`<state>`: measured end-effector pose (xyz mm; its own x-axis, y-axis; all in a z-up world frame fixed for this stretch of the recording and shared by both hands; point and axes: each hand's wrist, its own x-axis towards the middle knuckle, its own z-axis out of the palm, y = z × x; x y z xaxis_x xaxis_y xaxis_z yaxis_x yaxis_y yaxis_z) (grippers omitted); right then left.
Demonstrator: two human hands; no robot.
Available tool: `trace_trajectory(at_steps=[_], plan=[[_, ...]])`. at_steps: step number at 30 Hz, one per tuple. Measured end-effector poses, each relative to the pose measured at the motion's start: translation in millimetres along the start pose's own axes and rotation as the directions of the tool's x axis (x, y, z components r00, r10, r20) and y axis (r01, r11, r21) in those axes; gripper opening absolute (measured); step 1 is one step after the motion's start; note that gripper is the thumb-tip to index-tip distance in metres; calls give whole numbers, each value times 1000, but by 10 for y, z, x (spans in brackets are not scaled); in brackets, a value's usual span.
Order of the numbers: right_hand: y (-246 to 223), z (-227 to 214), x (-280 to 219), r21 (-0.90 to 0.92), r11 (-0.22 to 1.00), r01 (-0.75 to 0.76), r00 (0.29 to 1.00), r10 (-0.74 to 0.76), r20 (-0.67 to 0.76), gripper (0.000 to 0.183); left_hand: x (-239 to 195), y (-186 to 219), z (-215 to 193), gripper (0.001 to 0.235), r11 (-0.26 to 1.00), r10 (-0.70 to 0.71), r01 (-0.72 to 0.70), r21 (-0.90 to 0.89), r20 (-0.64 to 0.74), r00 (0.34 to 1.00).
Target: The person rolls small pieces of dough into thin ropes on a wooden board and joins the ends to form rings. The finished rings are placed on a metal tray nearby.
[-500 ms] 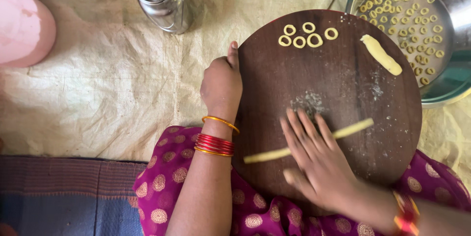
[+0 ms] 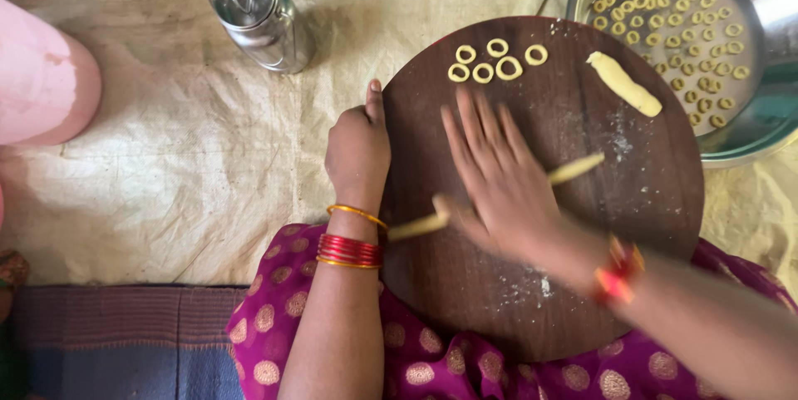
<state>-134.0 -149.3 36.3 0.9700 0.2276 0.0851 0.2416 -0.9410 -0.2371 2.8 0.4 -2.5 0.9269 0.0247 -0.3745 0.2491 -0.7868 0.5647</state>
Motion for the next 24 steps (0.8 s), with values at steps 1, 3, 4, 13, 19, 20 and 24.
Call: trace_trajectory(at_steps=[1, 3, 4, 13, 19, 20, 24], plan=[[-77, -1, -225, -8, 1000, 0, 1000, 0, 10, 93, -3, -9, -8, 75, 1000, -10, 10, 7, 7, 1000], [-176, -3, -699, 0, 1000, 3, 997, -3, 80, 94, -6, -11, -26, 74, 1000, 6, -6, 2, -6, 1000], [-178, -21, -903, 16, 1000, 3, 990, -5, 139, 93, -3, 2, -26, 74, 1000, 16, -16, 0, -12, 1000], [219, -52, -708, -161, 987, 19, 999, -14, 33, 82, 20, -34, -2, 73, 999, 29, -29, 14, -26, 999], [641, -5, 254, -176, 969, -174, 985, 175, -13, 83, 7, -2, -21, 73, 999, 48, -48, 7, -41, 998], [644, -10, 253, -161, 973, -166, 986, 165, -21, 84, 2, -8, -31, 73, 999, 43, -42, 15, -44, 998], [292, -97, -533, -76, 996, -51, 998, 53, 23, 88, 6, 11, -26, 74, 1000, -6, 6, 14, -16, 1000]])
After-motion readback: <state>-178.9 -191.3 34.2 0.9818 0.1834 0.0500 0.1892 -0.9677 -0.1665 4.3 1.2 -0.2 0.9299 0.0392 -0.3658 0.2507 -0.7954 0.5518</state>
